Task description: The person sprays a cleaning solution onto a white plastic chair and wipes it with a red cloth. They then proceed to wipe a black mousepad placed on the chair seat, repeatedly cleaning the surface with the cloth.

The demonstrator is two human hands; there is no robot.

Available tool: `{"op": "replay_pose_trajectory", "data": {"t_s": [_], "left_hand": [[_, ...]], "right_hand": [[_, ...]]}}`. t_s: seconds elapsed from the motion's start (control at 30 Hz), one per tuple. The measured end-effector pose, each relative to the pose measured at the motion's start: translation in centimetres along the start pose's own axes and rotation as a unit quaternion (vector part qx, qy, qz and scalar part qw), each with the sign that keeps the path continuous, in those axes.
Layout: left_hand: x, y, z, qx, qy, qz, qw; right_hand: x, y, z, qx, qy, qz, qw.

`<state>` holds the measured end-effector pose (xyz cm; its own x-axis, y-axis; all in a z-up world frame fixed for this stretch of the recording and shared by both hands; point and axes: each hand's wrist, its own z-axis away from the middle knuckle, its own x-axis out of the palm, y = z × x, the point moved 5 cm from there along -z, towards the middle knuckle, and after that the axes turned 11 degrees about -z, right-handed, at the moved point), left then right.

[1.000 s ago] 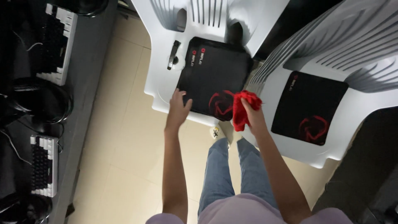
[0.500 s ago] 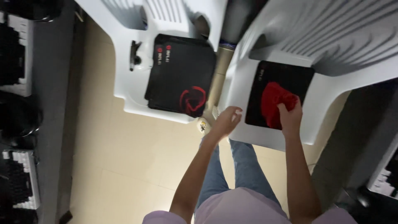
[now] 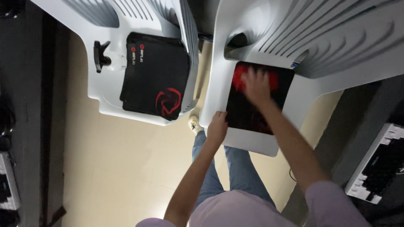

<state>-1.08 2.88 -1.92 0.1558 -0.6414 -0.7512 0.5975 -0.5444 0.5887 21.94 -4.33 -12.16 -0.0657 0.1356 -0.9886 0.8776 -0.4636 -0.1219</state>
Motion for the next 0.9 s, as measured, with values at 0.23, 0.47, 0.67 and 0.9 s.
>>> {"op": "replay_pose_trajectory", "data": {"t_s": [0.23, 0.47, 0.67, 0.9], "left_hand": [[-0.1, 0.9, 0.5, -0.022, 0.022, 0.018, 0.999], [0.5, 0.9, -0.4, -0.051, 0.051, 0.046, 0.996], [-0.3, 3.2, -1.2, -0.029, 0.000, -0.079, 0.996], [3.5, 3.1, -2.9, -0.026, -0.060, -0.187, 0.980]], "right_hand": [[-9.3, -3.7, -1.8, 0.160, 0.028, -0.102, 0.981], [-10.1, -11.5, 10.0, 0.031, -0.165, -0.156, 0.973], [-6.0, -3.8, 1.2, 0.008, -0.099, -0.107, 0.989], [-9.8, 2.3, -2.8, 0.046, -0.018, -0.147, 0.988]]}}
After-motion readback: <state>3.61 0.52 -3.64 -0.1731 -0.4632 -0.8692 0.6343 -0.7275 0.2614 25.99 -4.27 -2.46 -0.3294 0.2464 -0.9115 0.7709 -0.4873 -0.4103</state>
